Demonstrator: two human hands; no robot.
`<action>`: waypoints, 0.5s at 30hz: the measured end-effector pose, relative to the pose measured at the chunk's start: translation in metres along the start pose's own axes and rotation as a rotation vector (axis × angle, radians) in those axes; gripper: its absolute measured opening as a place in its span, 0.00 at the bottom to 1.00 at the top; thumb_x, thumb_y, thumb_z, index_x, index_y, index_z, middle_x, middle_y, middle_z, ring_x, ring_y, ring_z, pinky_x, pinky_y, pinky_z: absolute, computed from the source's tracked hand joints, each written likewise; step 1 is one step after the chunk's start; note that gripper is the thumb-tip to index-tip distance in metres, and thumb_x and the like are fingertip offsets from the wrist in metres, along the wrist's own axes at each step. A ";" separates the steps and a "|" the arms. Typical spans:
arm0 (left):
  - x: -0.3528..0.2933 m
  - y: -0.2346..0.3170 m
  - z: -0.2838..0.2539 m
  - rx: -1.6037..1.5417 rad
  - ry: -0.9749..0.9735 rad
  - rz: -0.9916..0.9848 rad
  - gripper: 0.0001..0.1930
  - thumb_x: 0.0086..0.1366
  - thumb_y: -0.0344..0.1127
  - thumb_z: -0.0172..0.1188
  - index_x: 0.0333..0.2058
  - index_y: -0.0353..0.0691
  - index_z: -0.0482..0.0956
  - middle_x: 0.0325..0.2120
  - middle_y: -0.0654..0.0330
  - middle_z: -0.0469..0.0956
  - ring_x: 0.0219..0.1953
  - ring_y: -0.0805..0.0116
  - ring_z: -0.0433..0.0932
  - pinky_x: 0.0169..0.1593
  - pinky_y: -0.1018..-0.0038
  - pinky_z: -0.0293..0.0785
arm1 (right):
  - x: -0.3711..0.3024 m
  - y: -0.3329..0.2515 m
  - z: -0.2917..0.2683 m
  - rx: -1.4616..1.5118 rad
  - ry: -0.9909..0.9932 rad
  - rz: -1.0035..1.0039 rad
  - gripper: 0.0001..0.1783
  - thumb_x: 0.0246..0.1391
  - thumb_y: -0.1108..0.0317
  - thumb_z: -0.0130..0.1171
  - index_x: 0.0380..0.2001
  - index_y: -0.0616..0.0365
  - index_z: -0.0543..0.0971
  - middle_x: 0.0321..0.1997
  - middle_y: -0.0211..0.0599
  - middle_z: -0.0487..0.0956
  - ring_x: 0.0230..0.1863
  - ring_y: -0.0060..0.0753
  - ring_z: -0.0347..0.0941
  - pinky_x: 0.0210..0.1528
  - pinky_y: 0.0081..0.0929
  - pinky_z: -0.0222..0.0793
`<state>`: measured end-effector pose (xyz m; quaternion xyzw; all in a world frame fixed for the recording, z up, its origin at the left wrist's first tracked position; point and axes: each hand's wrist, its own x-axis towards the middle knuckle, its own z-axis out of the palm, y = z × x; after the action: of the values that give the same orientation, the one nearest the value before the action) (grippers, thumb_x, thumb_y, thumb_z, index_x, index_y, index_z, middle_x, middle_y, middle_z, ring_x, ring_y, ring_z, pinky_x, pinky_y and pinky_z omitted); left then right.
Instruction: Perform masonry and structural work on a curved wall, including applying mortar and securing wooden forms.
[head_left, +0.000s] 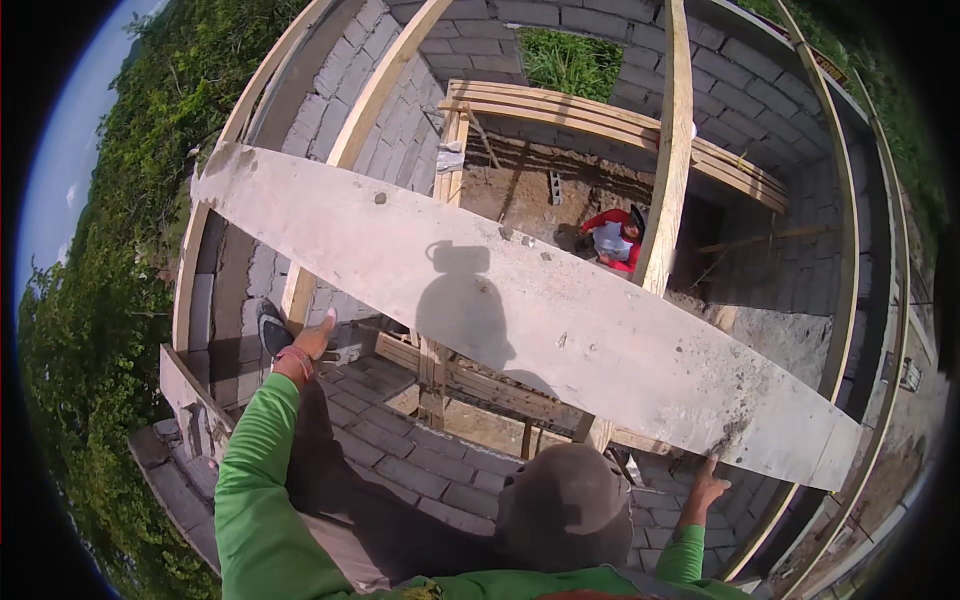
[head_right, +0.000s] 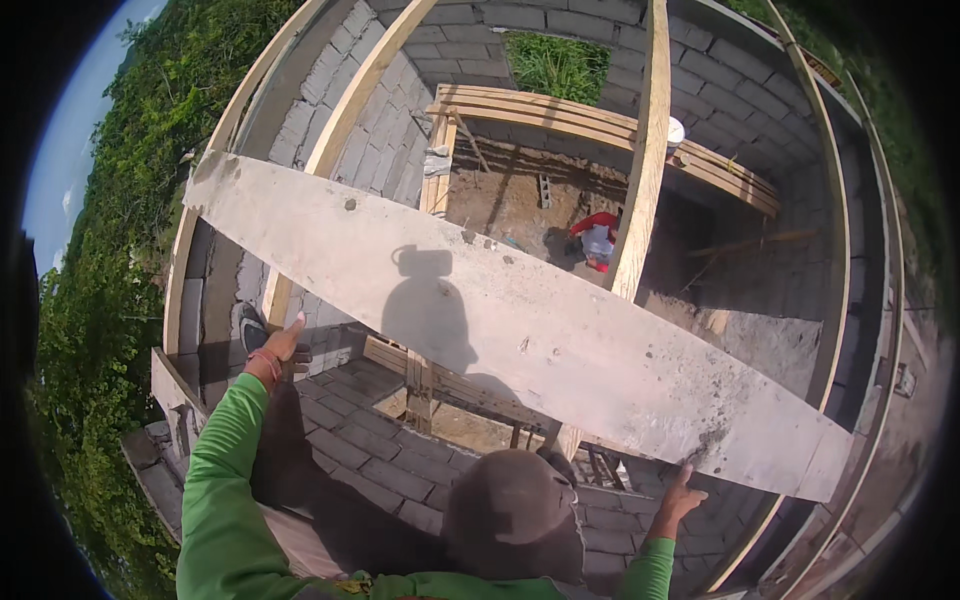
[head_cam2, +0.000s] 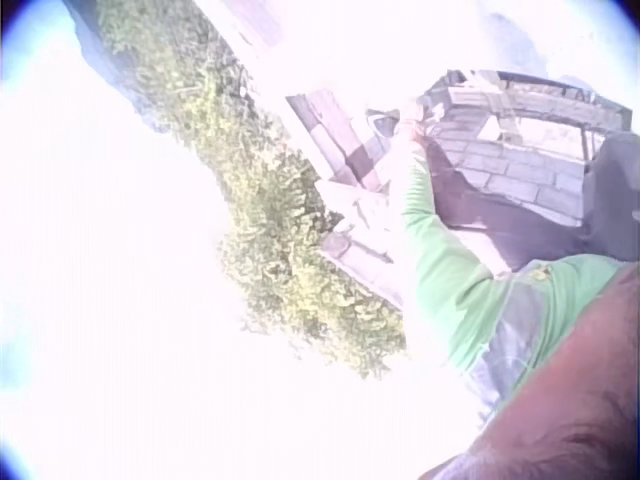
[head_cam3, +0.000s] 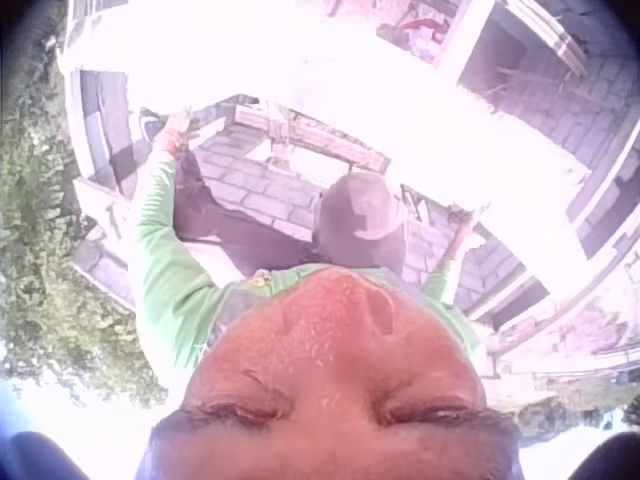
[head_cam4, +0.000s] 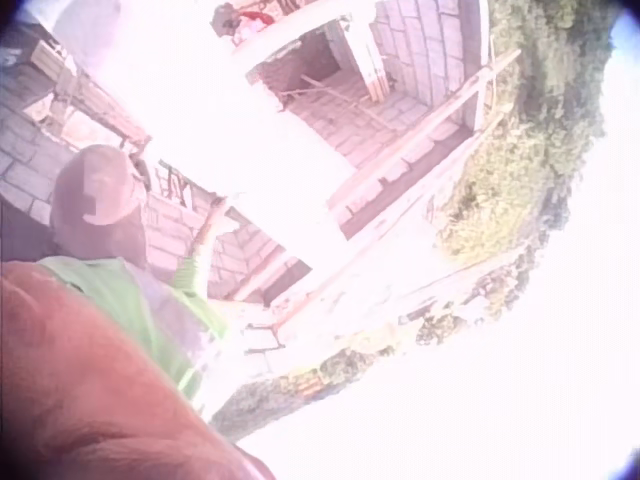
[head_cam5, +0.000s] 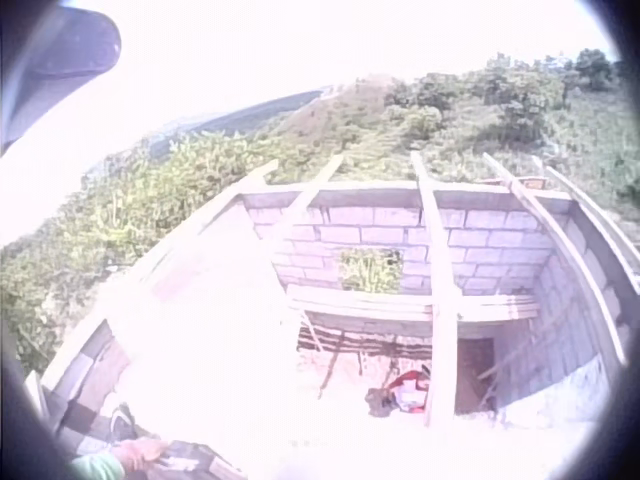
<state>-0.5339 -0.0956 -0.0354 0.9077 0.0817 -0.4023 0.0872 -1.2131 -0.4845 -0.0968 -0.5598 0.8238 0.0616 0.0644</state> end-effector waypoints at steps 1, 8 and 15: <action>-0.003 0.027 0.034 0.161 0.133 0.047 0.46 0.56 0.73 0.35 0.48 0.28 0.68 0.35 0.42 0.76 0.40 0.50 0.75 0.42 0.64 0.69 | 0.005 0.009 0.001 0.383 -0.378 0.226 0.50 0.49 0.39 0.52 0.60 0.70 0.50 0.62 0.60 0.53 0.61 0.52 0.55 0.58 0.40 0.56; 0.014 0.090 0.133 -1.200 -0.290 0.074 0.31 0.63 0.57 0.48 0.53 0.35 0.63 0.46 0.51 0.71 0.46 0.54 0.72 0.47 0.53 0.71 | -0.025 -0.072 0.020 1.596 -0.570 0.407 0.39 0.54 0.41 0.48 0.60 0.54 0.54 0.57 0.43 0.61 0.55 0.50 0.61 0.51 0.59 0.62; 0.072 0.061 0.123 -1.025 -0.083 0.060 0.35 0.56 0.55 0.59 0.50 0.29 0.66 0.45 0.48 0.71 0.42 0.56 0.74 0.44 0.60 0.71 | -0.037 -0.067 0.066 1.439 -0.465 0.397 0.35 0.56 0.47 0.49 0.57 0.65 0.61 0.55 0.41 0.66 0.53 0.41 0.64 0.53 0.40 0.64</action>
<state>-0.5610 -0.1770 -0.1643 0.7336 0.2387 -0.3435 0.5356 -1.1348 -0.4640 -0.1575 -0.1952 0.7112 -0.3616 0.5704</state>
